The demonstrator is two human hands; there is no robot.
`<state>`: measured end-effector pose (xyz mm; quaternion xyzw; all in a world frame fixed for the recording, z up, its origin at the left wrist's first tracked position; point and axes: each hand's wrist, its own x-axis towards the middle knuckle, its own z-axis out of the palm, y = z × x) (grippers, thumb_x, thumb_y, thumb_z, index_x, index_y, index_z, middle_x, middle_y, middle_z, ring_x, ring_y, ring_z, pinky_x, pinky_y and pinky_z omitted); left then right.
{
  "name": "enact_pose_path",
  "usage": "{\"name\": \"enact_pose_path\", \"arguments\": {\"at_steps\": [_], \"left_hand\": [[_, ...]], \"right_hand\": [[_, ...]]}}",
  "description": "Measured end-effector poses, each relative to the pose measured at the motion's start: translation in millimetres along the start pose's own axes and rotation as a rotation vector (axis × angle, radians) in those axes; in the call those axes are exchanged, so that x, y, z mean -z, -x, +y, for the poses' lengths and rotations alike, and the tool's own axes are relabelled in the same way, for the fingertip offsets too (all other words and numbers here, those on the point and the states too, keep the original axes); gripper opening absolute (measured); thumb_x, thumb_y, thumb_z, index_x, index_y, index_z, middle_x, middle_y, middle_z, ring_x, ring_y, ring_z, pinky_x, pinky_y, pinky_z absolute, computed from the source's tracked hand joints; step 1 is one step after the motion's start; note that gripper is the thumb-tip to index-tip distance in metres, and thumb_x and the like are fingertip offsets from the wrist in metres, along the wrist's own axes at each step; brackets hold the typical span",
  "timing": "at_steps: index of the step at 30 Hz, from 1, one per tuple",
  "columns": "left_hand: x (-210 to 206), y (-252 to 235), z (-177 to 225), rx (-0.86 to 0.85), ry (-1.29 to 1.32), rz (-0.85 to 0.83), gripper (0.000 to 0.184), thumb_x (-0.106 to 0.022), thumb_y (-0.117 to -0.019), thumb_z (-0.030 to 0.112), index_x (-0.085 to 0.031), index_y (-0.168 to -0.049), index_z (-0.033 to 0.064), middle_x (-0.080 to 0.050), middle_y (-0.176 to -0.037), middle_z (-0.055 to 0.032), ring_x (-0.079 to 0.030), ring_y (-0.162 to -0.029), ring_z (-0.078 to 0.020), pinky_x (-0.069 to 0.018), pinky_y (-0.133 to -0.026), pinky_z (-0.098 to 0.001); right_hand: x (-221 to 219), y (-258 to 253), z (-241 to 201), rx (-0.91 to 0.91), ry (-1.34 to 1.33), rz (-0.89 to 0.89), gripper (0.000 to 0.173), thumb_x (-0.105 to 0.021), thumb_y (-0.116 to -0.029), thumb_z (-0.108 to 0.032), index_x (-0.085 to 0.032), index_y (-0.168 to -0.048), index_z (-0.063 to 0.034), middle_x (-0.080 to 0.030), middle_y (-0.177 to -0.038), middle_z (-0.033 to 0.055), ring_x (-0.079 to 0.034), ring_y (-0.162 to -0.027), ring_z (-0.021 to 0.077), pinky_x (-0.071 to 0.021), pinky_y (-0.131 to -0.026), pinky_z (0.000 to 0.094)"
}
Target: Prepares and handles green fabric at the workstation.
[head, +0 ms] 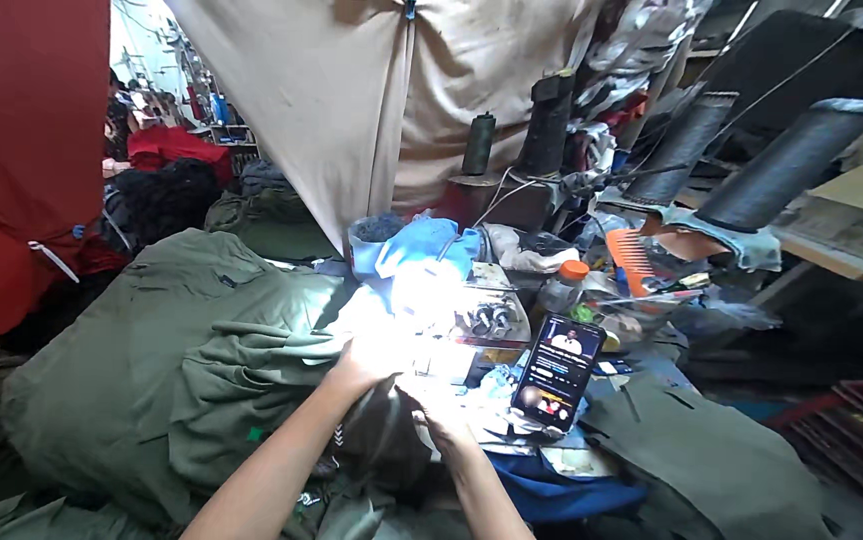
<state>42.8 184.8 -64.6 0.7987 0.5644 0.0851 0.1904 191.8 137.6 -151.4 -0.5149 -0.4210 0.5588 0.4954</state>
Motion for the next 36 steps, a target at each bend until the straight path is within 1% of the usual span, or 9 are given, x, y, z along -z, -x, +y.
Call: {"name": "enact_pose_path", "arguments": {"at_steps": [3, 9, 13, 17, 21, 24, 28, 34, 36], "left_hand": [[10.7, 16.4, -35.6, -0.137, -0.016, -0.021, 0.034, -0.063, -0.1010, 0.031, -0.072, -0.103, -0.0012, -0.070, -0.105, -0.0188, -0.065, -0.106, -0.0342, -0.0498, -0.097, -0.0538], [25.0, 20.0, -50.7, -0.173, 0.199, 0.142, 0.025, -0.065, -0.1005, 0.021, -0.071, -0.092, -0.0019, -0.067, -0.085, -0.0143, -0.065, -0.081, -0.0265, -0.0537, -0.079, -0.0488], [41.1, 18.4, -30.5, -0.069, 0.185, 0.182, 0.029, -0.065, -0.1016, 0.025, -0.071, -0.104, -0.0036, -0.070, -0.089, -0.0213, -0.069, -0.088, -0.0372, -0.0530, -0.083, -0.0593], [36.2, -0.9, -39.9, -0.113, 0.241, 0.193, 0.022, -0.067, -0.0979, 0.016, -0.072, -0.103, -0.0045, -0.071, -0.098, -0.0213, -0.068, -0.096, -0.0341, -0.0522, -0.090, -0.0557], [24.4, 16.5, -32.1, -0.257, 0.237, 0.243, 0.028, -0.073, -0.0941, 0.028, -0.074, -0.084, 0.0027, -0.069, -0.075, -0.0090, -0.066, -0.072, -0.0212, -0.0546, -0.071, -0.0468], [-5.3, 37.6, -21.4, -0.277, 0.049, 0.225, 0.025, -0.068, -0.0961, 0.028, -0.077, -0.090, 0.0054, -0.072, -0.078, -0.0119, -0.071, -0.079, -0.0297, -0.0571, -0.075, -0.0545], [-44.3, 46.9, -10.6, -0.319, -0.071, 0.384, 0.022, -0.068, -0.0948, 0.021, -0.076, -0.085, 0.0037, -0.070, -0.072, -0.0139, -0.072, -0.072, -0.0331, -0.0576, -0.065, -0.0538], [-32.8, 7.8, 7.5, -0.135, -0.132, 0.252, 0.028, -0.057, -0.1033, 0.023, -0.075, -0.110, 0.0035, -0.074, -0.104, -0.0204, -0.071, -0.102, -0.0407, -0.0548, -0.084, -0.0602], [-28.5, -9.0, 9.2, -0.104, -0.087, 0.241, 0.031, -0.055, -0.1040, 0.026, -0.072, -0.122, 0.0064, -0.069, -0.124, -0.0190, -0.064, -0.119, -0.0382, -0.0515, -0.096, -0.0587]], "right_hand": [[7.3, 9.7, 4.5, 0.028, 0.019, -0.014, 0.004, -0.070, -0.0933, -0.004, -0.070, -0.094, -0.0001, -0.068, -0.079, -0.0001, -0.063, -0.072, 0.0042, -0.0536, -0.070, 0.0218], [8.2, 12.5, 8.9, 0.065, 0.044, -0.157, 0.015, -0.066, -0.0958, -0.006, -0.069, -0.081, -0.0061, -0.061, -0.066, -0.0062, -0.054, -0.058, 0.0005, -0.0472, -0.059, 0.0187], [5.2, 13.1, 6.1, 0.062, 0.045, -0.149, 0.017, -0.066, -0.0964, -0.008, -0.069, -0.080, -0.0073, -0.061, -0.067, -0.0066, -0.053, -0.060, 0.0001, -0.0460, -0.060, 0.0188], [5.2, 12.9, 4.1, 0.035, 0.067, -0.114, 0.017, -0.067, -0.0964, -0.007, -0.069, -0.079, -0.0066, -0.060, -0.064, -0.0062, -0.050, -0.055, -0.0003, -0.0444, -0.056, 0.0174], [7.2, 14.2, 7.3, 0.059, 0.041, -0.107, 0.015, -0.068, -0.0940, -0.005, -0.070, -0.079, -0.0060, -0.062, -0.066, -0.0048, -0.053, -0.057, 0.0011, -0.0460, -0.058, 0.0185], [7.7, 19.4, 9.9, 0.038, 0.035, -0.106, 0.014, -0.070, -0.0936, -0.006, -0.072, -0.080, -0.0065, -0.064, -0.066, -0.0052, -0.053, -0.056, 0.0003, -0.0460, -0.057, 0.0179], [7.7, 22.4, 12.3, 0.062, 0.027, -0.113, 0.016, -0.066, -0.0945, -0.006, -0.070, -0.079, -0.0085, -0.061, -0.065, -0.0077, -0.051, -0.055, -0.0013, -0.0441, -0.055, 0.0165], [1.3, -1.6, 4.0, 0.107, -0.017, 0.033, 0.009, -0.069, -0.0934, -0.003, -0.070, -0.085, -0.0041, -0.067, -0.071, -0.0010, -0.062, -0.066, 0.0043, -0.0527, -0.064, 0.0226], [-0.9, -8.3, 1.4, 0.144, -0.060, 0.061, 0.016, -0.071, -0.0928, -0.004, -0.068, -0.108, 0.0005, -0.070, -0.089, 0.0073, -0.067, -0.081, 0.0115, -0.0571, -0.075, 0.0297]]}}
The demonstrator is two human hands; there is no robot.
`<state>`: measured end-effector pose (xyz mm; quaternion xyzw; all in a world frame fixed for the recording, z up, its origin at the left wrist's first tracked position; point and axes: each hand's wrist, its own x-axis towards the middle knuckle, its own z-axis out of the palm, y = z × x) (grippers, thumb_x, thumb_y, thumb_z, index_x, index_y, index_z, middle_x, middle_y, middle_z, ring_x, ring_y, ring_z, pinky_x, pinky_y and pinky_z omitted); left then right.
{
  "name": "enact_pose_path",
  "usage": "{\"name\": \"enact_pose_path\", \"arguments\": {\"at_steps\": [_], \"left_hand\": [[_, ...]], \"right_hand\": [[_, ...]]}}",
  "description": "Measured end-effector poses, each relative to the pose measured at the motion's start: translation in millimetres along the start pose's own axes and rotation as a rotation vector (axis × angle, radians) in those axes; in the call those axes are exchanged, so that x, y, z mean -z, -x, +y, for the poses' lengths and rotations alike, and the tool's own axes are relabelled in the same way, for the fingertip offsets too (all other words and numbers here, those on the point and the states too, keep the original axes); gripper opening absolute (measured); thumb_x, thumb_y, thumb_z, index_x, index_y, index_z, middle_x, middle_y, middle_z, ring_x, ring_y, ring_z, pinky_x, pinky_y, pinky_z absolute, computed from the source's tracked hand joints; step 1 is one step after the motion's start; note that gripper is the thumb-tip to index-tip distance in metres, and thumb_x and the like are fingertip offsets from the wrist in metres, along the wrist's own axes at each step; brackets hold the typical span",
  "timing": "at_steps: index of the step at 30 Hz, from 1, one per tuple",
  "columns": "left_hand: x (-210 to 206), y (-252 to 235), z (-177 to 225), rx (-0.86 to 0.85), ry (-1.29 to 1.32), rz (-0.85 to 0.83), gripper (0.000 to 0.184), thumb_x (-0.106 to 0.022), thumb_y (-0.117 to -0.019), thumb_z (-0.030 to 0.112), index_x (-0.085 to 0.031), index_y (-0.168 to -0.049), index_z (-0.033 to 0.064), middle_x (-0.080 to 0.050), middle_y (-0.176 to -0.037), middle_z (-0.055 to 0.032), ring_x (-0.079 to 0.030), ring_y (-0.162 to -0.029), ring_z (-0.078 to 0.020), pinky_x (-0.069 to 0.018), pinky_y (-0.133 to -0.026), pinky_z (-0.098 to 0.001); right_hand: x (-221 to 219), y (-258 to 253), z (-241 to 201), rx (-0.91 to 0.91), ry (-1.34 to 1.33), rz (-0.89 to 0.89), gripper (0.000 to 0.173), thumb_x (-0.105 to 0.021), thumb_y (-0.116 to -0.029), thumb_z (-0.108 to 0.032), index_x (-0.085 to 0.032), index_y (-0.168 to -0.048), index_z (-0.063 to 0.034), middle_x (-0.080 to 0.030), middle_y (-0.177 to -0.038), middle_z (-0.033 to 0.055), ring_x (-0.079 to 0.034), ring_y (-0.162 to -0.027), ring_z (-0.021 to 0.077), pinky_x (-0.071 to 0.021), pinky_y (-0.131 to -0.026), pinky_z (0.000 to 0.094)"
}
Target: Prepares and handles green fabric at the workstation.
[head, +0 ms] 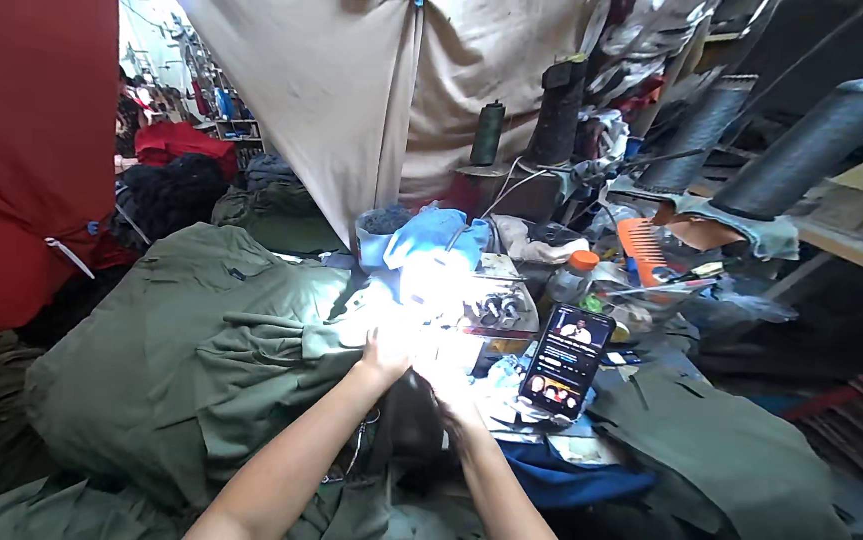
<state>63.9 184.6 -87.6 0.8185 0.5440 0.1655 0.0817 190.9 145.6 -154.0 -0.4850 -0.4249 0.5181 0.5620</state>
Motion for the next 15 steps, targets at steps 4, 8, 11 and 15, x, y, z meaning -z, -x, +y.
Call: {"name": "enact_pose_path", "arguments": {"at_steps": [4, 8, 11, 15], "left_hand": [[17.7, -1.6, -5.5, 0.069, 0.064, -0.098, 0.042, -0.057, -0.1034, 0.039, -0.067, -0.131, 0.0087, -0.066, -0.130, -0.0180, -0.062, -0.123, -0.0368, -0.0493, -0.100, -0.0601], [47.6, 45.1, -24.1, 0.079, -0.096, -0.168, 0.032, -0.062, -0.1013, 0.036, -0.075, -0.107, 0.0067, -0.073, -0.102, -0.0180, -0.069, -0.102, -0.0382, -0.0525, -0.087, -0.0593], [24.5, 78.2, -67.3, -0.161, 0.011, 0.111, 0.019, -0.073, -0.0922, 0.026, -0.078, -0.091, 0.0070, -0.074, -0.091, -0.0110, -0.069, -0.095, -0.0316, -0.0530, -0.089, -0.0536], [-11.3, 104.6, -66.1, -0.304, 0.302, 0.514, 0.012, -0.078, -0.0879, 0.026, -0.080, -0.092, 0.0148, -0.074, -0.091, 0.0006, -0.067, -0.095, -0.0162, -0.0533, -0.090, -0.0391]], "right_hand": [[0.9, 7.5, 2.9, 0.022, 0.057, 0.066, 0.012, -0.074, -0.0925, -0.010, -0.071, -0.098, 0.0002, -0.068, -0.081, 0.0056, -0.063, -0.074, 0.0106, -0.0542, -0.069, 0.0295], [15.4, 47.4, 5.4, 0.101, 0.209, 0.005, 0.017, -0.068, -0.0961, -0.011, -0.073, -0.082, -0.0032, -0.067, -0.070, 0.0001, -0.063, -0.066, 0.0063, -0.0546, -0.067, 0.0274], [19.6, 72.1, 12.3, 0.058, 0.061, -0.026, 0.012, -0.066, -0.0965, -0.006, -0.075, -0.094, 0.0026, -0.074, -0.081, 0.0067, -0.071, -0.072, 0.0121, -0.0616, -0.070, 0.0297], [16.5, 81.7, 13.7, -0.011, -0.037, -0.053, 0.010, -0.068, -0.0955, -0.003, -0.072, -0.090, 0.0030, -0.072, -0.076, 0.0065, -0.069, -0.067, 0.0118, -0.0608, -0.067, 0.0279]]}}
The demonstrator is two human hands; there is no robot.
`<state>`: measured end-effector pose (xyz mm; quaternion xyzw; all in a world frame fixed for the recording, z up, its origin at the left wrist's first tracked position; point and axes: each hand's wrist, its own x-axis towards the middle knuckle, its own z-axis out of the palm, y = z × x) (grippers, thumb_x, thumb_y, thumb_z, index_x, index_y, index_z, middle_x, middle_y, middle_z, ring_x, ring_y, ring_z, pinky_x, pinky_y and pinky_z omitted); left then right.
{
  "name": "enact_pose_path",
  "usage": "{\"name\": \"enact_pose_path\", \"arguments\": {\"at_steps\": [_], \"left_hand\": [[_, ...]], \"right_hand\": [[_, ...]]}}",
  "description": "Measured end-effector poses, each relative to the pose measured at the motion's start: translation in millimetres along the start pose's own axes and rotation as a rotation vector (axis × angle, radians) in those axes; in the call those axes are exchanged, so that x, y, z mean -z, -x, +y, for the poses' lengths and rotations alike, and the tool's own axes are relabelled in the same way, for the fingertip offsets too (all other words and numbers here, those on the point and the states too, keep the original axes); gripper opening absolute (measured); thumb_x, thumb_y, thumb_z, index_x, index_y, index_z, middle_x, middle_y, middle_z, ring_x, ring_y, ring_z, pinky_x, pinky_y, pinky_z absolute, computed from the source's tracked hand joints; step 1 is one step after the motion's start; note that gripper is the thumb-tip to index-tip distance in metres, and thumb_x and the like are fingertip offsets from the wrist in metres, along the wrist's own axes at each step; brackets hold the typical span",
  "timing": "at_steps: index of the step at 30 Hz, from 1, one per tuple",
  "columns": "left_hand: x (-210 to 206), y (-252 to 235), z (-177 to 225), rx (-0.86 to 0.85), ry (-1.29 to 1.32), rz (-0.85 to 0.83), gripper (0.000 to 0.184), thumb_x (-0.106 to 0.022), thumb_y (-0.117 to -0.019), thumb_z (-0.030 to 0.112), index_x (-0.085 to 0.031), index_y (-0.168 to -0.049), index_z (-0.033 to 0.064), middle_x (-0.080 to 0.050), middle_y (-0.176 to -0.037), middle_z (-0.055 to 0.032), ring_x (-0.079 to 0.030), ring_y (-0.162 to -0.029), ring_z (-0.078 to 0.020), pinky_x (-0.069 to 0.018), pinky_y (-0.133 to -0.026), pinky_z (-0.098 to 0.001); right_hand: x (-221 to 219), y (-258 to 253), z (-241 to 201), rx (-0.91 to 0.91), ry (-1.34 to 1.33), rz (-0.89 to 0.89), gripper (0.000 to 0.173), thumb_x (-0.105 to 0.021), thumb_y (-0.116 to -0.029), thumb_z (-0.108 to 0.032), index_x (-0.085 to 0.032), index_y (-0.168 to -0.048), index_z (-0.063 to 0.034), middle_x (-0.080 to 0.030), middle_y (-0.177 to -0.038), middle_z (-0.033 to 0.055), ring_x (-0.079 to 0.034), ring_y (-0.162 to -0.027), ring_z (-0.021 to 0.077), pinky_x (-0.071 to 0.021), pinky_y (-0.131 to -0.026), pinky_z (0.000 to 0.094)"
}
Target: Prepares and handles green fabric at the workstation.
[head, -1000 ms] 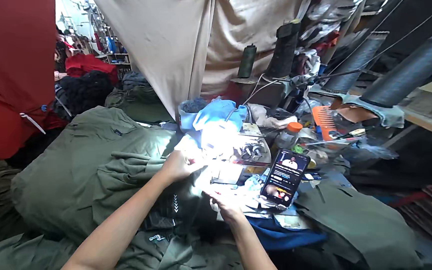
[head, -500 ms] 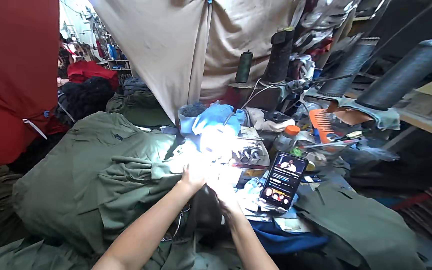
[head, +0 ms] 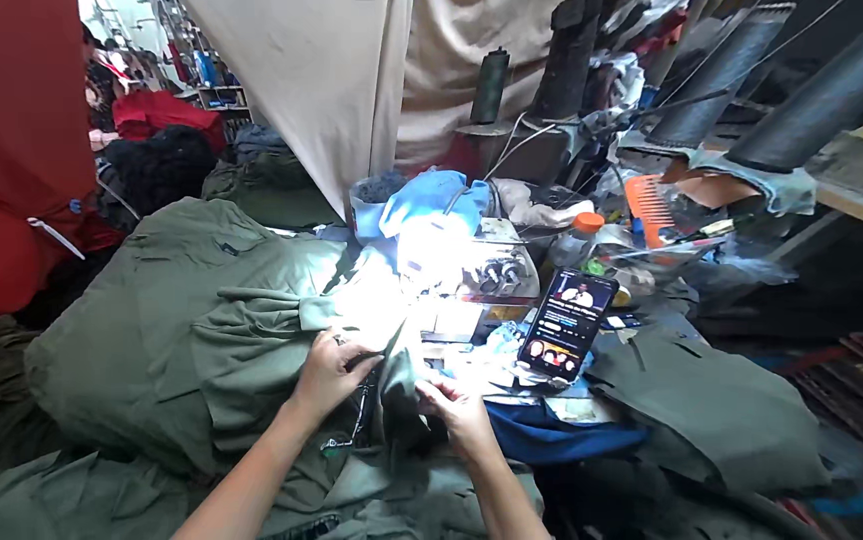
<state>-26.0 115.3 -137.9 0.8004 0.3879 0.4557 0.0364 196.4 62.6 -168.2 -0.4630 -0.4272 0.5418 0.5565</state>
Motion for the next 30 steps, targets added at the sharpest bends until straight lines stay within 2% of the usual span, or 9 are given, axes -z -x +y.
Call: {"name": "enact_pose_path", "arguments": {"at_steps": [3, 7, 12, 18, 21, 23, 26, 27, 30], "left_hand": [[-21.3, 11.5, 15.5, -0.022, 0.074, 0.077, 0.012, -0.079, -0.0859, 0.026, -0.079, -0.088, 0.0145, -0.071, -0.083, 0.0012, -0.064, -0.087, -0.0129, -0.0527, -0.084, -0.0323], [-37.3, 19.1, 20.6, -0.105, 0.075, -0.008, 0.012, -0.072, -0.0923, 0.022, -0.081, -0.095, 0.0158, -0.074, -0.092, 0.0015, -0.066, -0.093, -0.0136, -0.0535, -0.087, -0.0322], [-38.2, 25.5, 23.1, -0.150, 0.084, 0.015, 0.008, -0.074, -0.0900, 0.019, -0.081, -0.094, 0.0168, -0.072, -0.090, 0.0027, -0.063, -0.092, -0.0115, -0.0512, -0.088, -0.0287], [-37.1, 27.1, 25.3, -0.218, 0.045, 0.011, 0.010, -0.072, -0.0918, 0.019, -0.082, -0.095, 0.0164, -0.074, -0.090, 0.0018, -0.064, -0.091, -0.0131, -0.0502, -0.088, -0.0316], [-39.6, 28.3, 25.0, -0.240, 0.080, 0.016, 0.011, -0.072, -0.0935, 0.018, -0.082, -0.097, 0.0147, -0.075, -0.090, 0.0007, -0.065, -0.090, -0.0135, -0.0508, -0.088, -0.0318], [-44.5, 30.5, 27.1, -0.202, 0.104, 0.071, 0.018, -0.074, -0.0940, 0.030, -0.080, -0.099, 0.0138, -0.074, -0.091, 0.0003, -0.065, -0.093, -0.0130, -0.0510, -0.090, -0.0309], [-54.7, 32.1, 28.6, -0.151, -0.142, 0.159, 0.056, -0.070, -0.0839, 0.068, -0.060, -0.109, 0.0195, -0.066, -0.109, -0.0012, -0.060, -0.105, -0.0181, -0.0455, -0.098, -0.0364], [-57.3, 29.7, 25.2, -0.161, -0.236, 0.165, 0.056, -0.073, -0.0822, 0.064, -0.057, -0.115, 0.0207, -0.063, -0.115, -0.0036, -0.058, -0.107, -0.0221, -0.0436, -0.098, -0.0400], [-60.1, 12.5, 14.1, -0.165, -0.449, 0.101, 0.062, -0.085, -0.0570, 0.013, -0.073, -0.118, 0.0215, -0.068, -0.116, -0.0148, -0.061, -0.110, -0.0387, -0.0451, -0.093, -0.0578]], "right_hand": [[-4.6, 0.2, -2.8, -0.028, -0.025, 0.000, 0.009, -0.068, -0.0949, -0.003, -0.072, -0.089, 0.0030, -0.071, -0.073, 0.0058, -0.068, -0.064, 0.0104, -0.0596, -0.065, 0.0258], [-6.6, 1.2, -4.6, -0.033, -0.064, -0.015, 0.009, -0.066, -0.0954, -0.001, -0.071, -0.089, 0.0036, -0.072, -0.075, 0.0078, -0.070, -0.068, 0.0135, -0.0616, -0.069, 0.0283], [-5.7, 4.6, -3.6, -0.017, -0.089, -0.041, 0.012, -0.062, -0.0963, 0.002, -0.070, -0.088, 0.0043, -0.073, -0.077, 0.0089, -0.072, -0.071, 0.0146, -0.0621, -0.073, 0.0289], [-5.3, 8.8, -7.0, -0.008, -0.094, -0.057, 0.016, -0.058, -0.0977, 0.002, -0.071, -0.089, 0.0043, -0.074, -0.079, 0.0101, -0.073, -0.076, 0.0154, -0.0614, -0.079, 0.0304], [-7.3, 8.1, -6.6, -0.004, -0.096, -0.006, 0.014, -0.065, -0.0969, -0.003, -0.073, -0.088, 0.0017, -0.074, -0.080, 0.0084, -0.071, -0.078, 0.0129, -0.0595, -0.078, 0.0278], [-9.0, 6.1, -7.2, -0.007, -0.131, 0.012, 0.013, -0.067, -0.0954, -0.002, -0.072, -0.084, 0.0011, -0.072, -0.077, 0.0078, -0.069, -0.074, 0.0109, -0.0583, -0.075, 0.0259], [-12.4, 3.5, -12.1, 0.018, -0.130, -0.013, 0.014, -0.067, -0.0950, -0.003, -0.072, -0.083, 0.0012, -0.072, -0.076, 0.0078, -0.069, -0.072, 0.0107, -0.0577, -0.072, 0.0260], [-13.3, 2.3, -10.9, 0.046, -0.105, -0.009, 0.013, -0.067, -0.0938, -0.002, -0.072, -0.082, 0.0015, -0.071, -0.075, 0.0075, -0.068, -0.071, 0.0113, -0.0579, -0.072, 0.0266], [-12.1, -0.5, 8.5, 0.134, 0.156, 0.026, 0.014, -0.070, -0.0896, -0.005, -0.069, -0.076, -0.0024, -0.068, -0.070, 0.0028, -0.066, -0.066, 0.0089, -0.0576, -0.066, 0.0256]]}}
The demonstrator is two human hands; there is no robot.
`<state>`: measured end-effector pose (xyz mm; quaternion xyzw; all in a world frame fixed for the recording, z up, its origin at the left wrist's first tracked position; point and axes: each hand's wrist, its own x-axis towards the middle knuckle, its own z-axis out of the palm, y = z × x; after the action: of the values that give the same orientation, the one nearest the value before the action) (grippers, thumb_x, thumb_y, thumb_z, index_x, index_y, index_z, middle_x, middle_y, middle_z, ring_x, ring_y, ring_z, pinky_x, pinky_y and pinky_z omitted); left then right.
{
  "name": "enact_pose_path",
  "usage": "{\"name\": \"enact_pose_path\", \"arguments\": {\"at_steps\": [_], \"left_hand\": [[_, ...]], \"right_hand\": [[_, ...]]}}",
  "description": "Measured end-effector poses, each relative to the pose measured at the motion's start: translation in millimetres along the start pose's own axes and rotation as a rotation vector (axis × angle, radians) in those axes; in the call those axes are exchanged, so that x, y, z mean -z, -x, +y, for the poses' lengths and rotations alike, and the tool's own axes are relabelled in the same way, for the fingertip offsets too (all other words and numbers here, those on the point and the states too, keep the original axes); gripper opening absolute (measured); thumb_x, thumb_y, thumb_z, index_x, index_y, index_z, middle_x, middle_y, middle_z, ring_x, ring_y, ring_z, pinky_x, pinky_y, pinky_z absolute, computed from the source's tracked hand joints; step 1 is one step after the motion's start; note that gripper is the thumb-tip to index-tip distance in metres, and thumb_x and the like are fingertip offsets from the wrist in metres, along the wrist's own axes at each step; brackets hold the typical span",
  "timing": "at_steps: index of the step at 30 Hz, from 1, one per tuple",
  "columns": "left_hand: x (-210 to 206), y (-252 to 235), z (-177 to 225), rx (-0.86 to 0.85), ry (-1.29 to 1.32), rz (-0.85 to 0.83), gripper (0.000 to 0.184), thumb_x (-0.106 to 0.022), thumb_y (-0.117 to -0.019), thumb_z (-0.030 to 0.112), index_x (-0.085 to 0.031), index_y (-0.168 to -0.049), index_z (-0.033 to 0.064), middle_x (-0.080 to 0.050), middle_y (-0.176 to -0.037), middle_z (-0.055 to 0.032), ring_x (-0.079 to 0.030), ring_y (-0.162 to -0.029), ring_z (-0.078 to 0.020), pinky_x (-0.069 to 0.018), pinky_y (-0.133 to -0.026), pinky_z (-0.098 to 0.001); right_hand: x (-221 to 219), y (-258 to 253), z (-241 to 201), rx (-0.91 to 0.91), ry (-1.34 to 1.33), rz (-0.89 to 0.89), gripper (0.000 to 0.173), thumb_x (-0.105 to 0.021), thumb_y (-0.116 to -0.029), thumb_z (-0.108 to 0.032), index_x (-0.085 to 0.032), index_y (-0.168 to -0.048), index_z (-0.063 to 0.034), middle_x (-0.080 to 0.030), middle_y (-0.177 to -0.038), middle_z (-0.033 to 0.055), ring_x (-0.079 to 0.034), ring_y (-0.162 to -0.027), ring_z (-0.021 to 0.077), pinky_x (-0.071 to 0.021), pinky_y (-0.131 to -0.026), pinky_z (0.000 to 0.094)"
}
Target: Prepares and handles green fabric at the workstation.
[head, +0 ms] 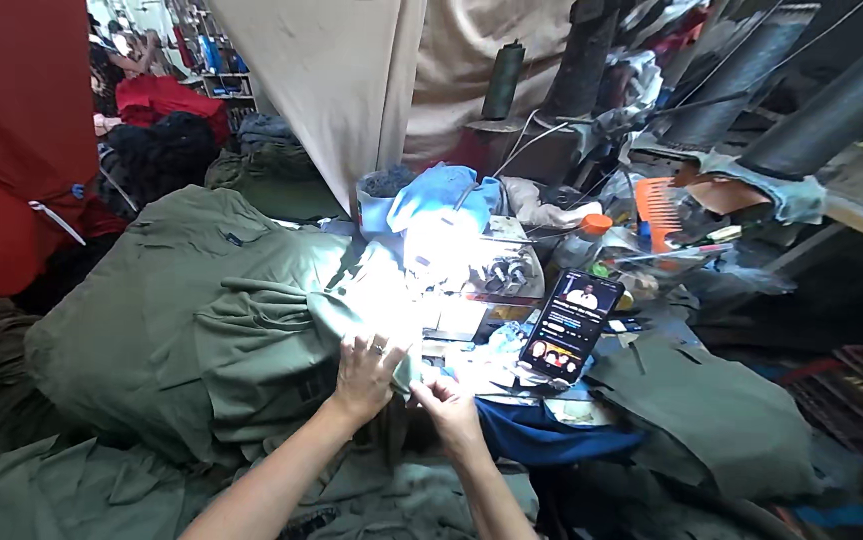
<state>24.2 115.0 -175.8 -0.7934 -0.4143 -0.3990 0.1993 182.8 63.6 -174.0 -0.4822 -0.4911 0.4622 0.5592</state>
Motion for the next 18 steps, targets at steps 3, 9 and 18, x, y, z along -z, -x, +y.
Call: {"name": "enact_pose_path", "arguments": {"at_steps": [3, 9, 18], "left_hand": [[-2.1, -18.9, -2.2, 0.035, -0.088, -0.186, 0.055, -0.079, -0.0723, -0.001, -0.076, -0.123, 0.0221, -0.072, -0.118, -0.0146, -0.065, -0.113, -0.0388, -0.0436, -0.097, -0.0649], [-4.7, -36.8, -4.2, 0.092, -0.099, -0.346, 0.058, -0.072, -0.0806, -0.002, -0.072, -0.130, 0.0275, -0.073, -0.118, -0.0105, -0.066, -0.113, -0.0354, -0.0424, -0.101, -0.0638], [-5.2, -59.0, -21.7, 0.079, 0.049, -0.399, 0.039, -0.056, -0.0969, 0.000, -0.073, -0.128, 0.0184, -0.070, -0.131, -0.0135, -0.061, -0.128, -0.0414, -0.0377, -0.107, -0.0711]], "right_hand": [[-1.5, 3.5, 24.1, 0.010, 0.147, 0.011, 0.016, -0.069, -0.0901, -0.009, -0.067, -0.075, -0.0045, -0.066, -0.067, 0.0001, -0.066, -0.063, 0.0076, -0.0579, -0.064, 0.0257], [-0.3, -7.9, 20.6, 0.026, 0.126, 0.063, 0.014, -0.068, -0.0920, -0.007, -0.070, -0.078, -0.0026, -0.070, -0.069, 0.0013, -0.067, -0.065, 0.0074, -0.0575, -0.067, 0.0247], [-4.5, -100.8, -23.8, -0.094, 0.274, 0.072, 0.015, -0.062, -0.0983, -0.008, -0.069, -0.098, 0.0057, -0.068, -0.076, 0.0058, -0.064, -0.067, 0.0112, -0.0553, -0.069, 0.0290]]}}
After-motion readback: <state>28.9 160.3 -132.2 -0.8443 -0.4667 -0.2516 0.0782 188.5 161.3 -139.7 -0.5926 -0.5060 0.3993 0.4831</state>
